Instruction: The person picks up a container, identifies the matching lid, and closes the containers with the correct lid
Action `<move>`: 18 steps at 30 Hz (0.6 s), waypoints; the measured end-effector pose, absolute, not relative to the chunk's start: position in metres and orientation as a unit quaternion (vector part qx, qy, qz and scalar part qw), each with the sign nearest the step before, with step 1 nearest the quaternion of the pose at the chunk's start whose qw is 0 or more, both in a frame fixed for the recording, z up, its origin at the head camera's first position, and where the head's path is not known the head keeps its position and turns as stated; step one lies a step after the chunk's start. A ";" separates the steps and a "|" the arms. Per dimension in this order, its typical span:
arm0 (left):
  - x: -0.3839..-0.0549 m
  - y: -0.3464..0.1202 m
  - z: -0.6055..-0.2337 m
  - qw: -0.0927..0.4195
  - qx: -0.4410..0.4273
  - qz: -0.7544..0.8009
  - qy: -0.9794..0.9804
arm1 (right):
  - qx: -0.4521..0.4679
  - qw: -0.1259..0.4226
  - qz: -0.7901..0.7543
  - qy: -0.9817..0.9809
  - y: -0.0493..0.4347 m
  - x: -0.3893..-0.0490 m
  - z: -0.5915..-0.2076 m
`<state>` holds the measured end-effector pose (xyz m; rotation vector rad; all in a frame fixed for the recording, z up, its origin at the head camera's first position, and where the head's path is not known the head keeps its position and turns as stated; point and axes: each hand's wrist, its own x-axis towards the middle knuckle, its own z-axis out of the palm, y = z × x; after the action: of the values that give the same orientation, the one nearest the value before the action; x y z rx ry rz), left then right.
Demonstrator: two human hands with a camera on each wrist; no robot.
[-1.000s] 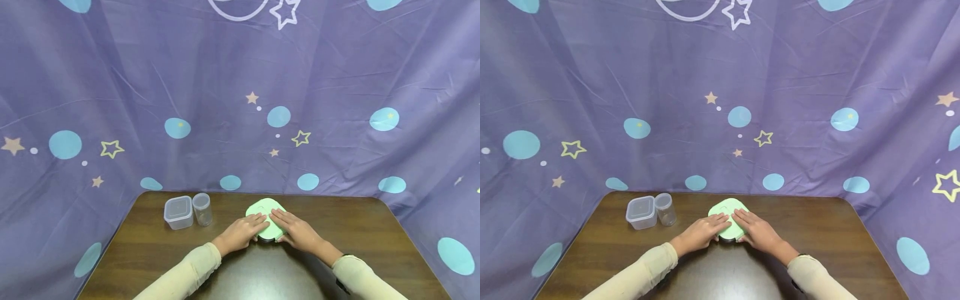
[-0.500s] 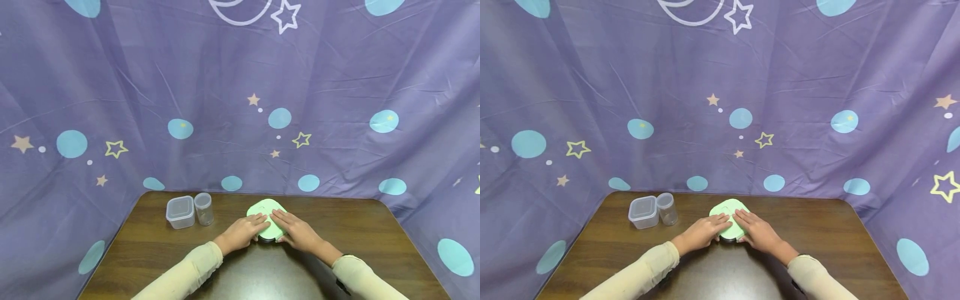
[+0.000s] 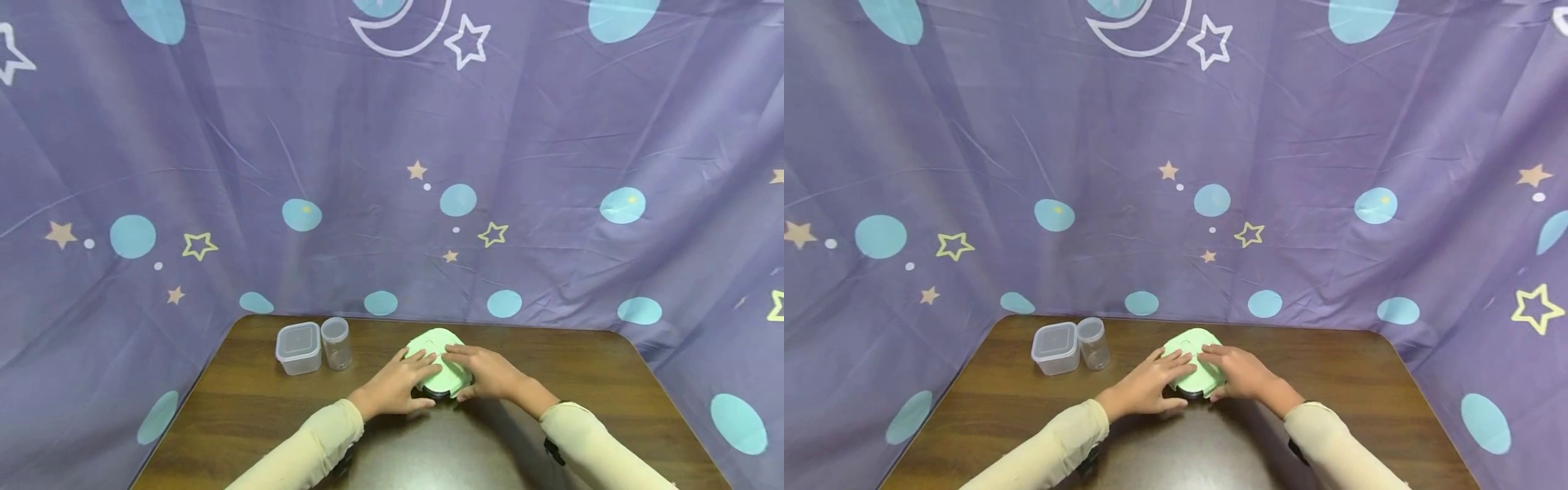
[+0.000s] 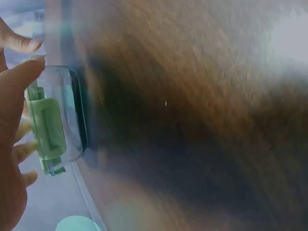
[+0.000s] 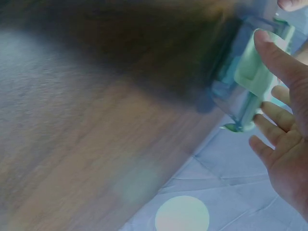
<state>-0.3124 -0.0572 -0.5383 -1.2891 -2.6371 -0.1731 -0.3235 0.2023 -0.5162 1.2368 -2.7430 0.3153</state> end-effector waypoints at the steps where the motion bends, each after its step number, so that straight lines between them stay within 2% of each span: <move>1: -0.312 -0.057 -0.538 0.104 -0.428 -0.072 -0.895 | 0.403 0.052 0.108 -0.907 0.202 -0.324 -0.514; 7: -0.310 -0.050 -0.540 0.118 -0.335 -0.176 -0.918 | 0.372 0.051 0.127 -0.918 0.203 -0.327 -0.506; 15: -0.303 -0.043 -0.541 0.028 -0.255 -0.240 -0.936 | 0.353 0.075 0.166 -0.918 0.211 -0.326 -0.513; 18: -0.299 -0.042 -0.544 0.015 -0.246 -0.230 -0.942 | 0.357 0.095 0.162 -0.915 0.211 -0.324 -0.520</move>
<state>-0.2995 -0.0420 -0.5443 -0.7647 -2.9300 -0.7159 -0.3238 0.2114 -0.5196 1.0597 -2.7122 0.4797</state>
